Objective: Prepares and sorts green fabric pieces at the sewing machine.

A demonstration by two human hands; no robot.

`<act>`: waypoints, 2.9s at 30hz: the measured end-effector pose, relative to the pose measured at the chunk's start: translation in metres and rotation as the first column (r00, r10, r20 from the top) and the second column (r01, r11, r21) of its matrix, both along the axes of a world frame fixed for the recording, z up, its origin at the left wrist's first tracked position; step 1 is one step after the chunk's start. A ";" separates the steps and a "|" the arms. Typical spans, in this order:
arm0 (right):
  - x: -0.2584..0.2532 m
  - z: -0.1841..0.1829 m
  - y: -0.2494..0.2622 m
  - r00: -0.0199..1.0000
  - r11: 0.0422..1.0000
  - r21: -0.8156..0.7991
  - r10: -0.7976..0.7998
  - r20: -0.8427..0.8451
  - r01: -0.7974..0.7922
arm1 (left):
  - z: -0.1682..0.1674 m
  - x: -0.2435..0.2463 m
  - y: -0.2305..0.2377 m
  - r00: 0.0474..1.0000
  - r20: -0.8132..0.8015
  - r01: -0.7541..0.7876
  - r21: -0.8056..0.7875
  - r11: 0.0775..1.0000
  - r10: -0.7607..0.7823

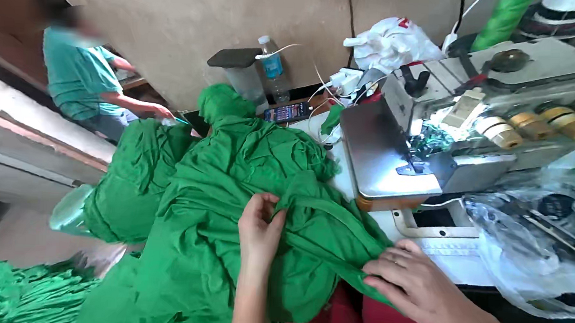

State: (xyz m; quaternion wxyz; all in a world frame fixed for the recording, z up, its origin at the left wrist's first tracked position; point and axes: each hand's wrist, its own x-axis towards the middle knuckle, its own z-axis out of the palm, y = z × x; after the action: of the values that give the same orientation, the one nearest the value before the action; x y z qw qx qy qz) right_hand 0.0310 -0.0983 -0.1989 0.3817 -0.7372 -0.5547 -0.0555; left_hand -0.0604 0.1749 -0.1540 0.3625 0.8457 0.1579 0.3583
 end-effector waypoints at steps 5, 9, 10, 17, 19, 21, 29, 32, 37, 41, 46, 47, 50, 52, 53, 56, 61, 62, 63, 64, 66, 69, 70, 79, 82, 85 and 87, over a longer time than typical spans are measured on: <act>-0.002 -0.011 -0.005 0.967 0.966 -0.064 -0.252 -0.049 0.249 | -0.026 0.001 0.011 0.959 0.223 -0.171 -0.037 0.985 0.175; -0.008 -0.003 -0.007 0.952 0.956 -0.085 -0.288 -0.107 0.279 | -0.039 0.002 0.013 0.890 0.445 -0.007 -0.199 0.980 0.096; -0.010 -0.003 -0.006 0.952 0.957 -0.074 -0.288 -0.101 0.281 | -0.040 0.001 0.014 0.880 0.470 0.014 -0.173 0.985 0.070; -0.005 -0.011 -0.006 0.956 0.958 0.016 -0.284 -0.079 0.286 | -0.043 0.000 0.019 0.874 0.485 0.027 -0.038 0.999 -0.005; -0.004 -0.011 -0.007 0.955 0.957 0.025 -0.284 -0.089 0.287 | -0.043 0.000 0.018 0.878 0.480 0.022 -0.029 0.999 -0.005; -0.003 -0.012 -0.008 0.955 0.957 0.031 -0.284 -0.091 0.287 | -0.043 0.001 0.018 0.878 0.479 0.027 -0.022 0.999 -0.013; -0.002 -0.011 -0.007 0.955 0.957 0.032 -0.284 -0.085 0.287 | -0.044 0.000 0.019 0.879 0.476 0.036 -0.016 0.999 -0.024; -0.004 -0.011 -0.006 0.953 0.955 0.022 -0.293 -0.074 0.295 | -0.044 0.000 0.019 0.877 0.479 0.039 -0.001 0.999 -0.033; -0.010 -0.005 0.004 0.967 0.967 0.016 -0.254 -0.019 0.254 | -0.037 0.000 0.011 0.862 0.504 0.056 -0.199 0.978 0.053; -0.040 0.016 0.028 0.999 0.998 -0.059 0.002 0.035 0.000 | -0.010 -0.003 0.008 0.908 0.312 0.010 -0.684 0.729 0.280; -0.084 0.023 0.069 0.919 0.911 -0.183 0.388 0.074 -0.370 | 0.013 -0.012 0.023 0.915 0.194 0.083 -0.948 0.306 0.353; -0.090 0.017 0.077 0.905 0.893 -0.224 0.417 0.081 -0.391 | 0.010 -0.013 0.030 0.917 0.195 0.104 -0.959 0.264 0.347; -0.099 0.001 0.096 0.892 0.839 -0.371 0.448 0.055 -0.398 | -0.003 -0.015 0.046 0.902 0.179 0.138 -0.982 0.129 0.393; -0.102 -0.004 0.099 0.893 0.822 -0.409 0.449 0.037 -0.397 | -0.005 -0.013 0.049 0.897 0.153 0.122 -0.987 0.101 0.414; -0.102 -0.008 0.098 0.896 0.835 -0.391 0.441 0.056 -0.386 | -0.004 -0.012 0.048 0.900 0.148 0.116 -0.988 0.103 0.410; -0.098 -0.016 0.093 0.898 0.872 -0.296 0.432 0.087 -0.391 | 0.014 -0.010 0.034 0.890 0.120 0.064 -0.988 0.140 0.440; -0.091 -0.005 0.084 0.903 0.892 -0.152 0.429 -0.004 -0.425 | -0.009 -0.013 0.046 0.891 0.214 0.175 -0.976 0.131 0.401; -0.090 -0.002 0.082 0.912 0.906 -0.111 0.408 -0.033 -0.409 | -0.010 -0.013 0.046 0.891 0.219 0.182 -0.975 0.130 0.398; -0.088 0.002 0.080 0.921 0.918 -0.077 0.384 -0.057 -0.388 | -0.010 -0.013 0.046 0.891 0.223 0.187 -0.974 0.129 0.395; -0.087 0.005 0.078 0.932 0.932 -0.056 0.355 -0.069 -0.359 | -0.010 -0.013 0.045 0.891 0.225 0.190 -0.973 0.128 0.394; -0.082 0.008 0.076 0.956 0.957 -0.024 0.286 -0.065 -0.288 | -0.010 -0.014 0.045 0.891 0.230 0.193 -0.972 0.132 0.390; -0.075 0.005 0.073 0.974 0.974 -0.012 0.224 -0.035 -0.225 | -0.010 -0.014 0.044 0.894 0.233 0.191 -0.971 0.145 0.383; -0.073 0.004 0.072 0.977 0.977 -0.015 0.210 -0.024 -0.210 | -0.010 -0.014 0.043 0.894 0.236 0.191 -0.970 0.153 0.380; -0.066 0.006 0.072 0.998 0.997 -0.046 0.061 0.002 -0.061 | -0.012 -0.014 0.041 0.901 0.257 0.189 -0.958 0.217 0.350; -0.053 0.007 0.072 1.000 0.999 -0.042 -0.025 -0.002 0.025 | -0.024 -0.014 0.047 0.939 0.200 -0.044 -0.737 0.675 0.280; -0.028 0.015 0.065 0.969 0.998 0.050 0.053 -0.241 -0.042 | -0.014 -0.029 0.068 0.979 0.163 -0.084 -0.226 0.971 0.122; -0.015 0.030 0.058 0.862 0.988 0.110 0.149 -0.485 -0.109 | 0.002 -0.039 0.079 0.978 0.146 0.161 -0.083 0.983 -0.148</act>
State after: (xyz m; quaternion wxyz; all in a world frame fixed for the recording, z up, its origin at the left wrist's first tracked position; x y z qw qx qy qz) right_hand 0.0161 -0.0403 -0.1685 0.5418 -0.6727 -0.4849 0.1373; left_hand -0.0994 0.2541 -0.1516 0.4391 0.8102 0.0829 0.3793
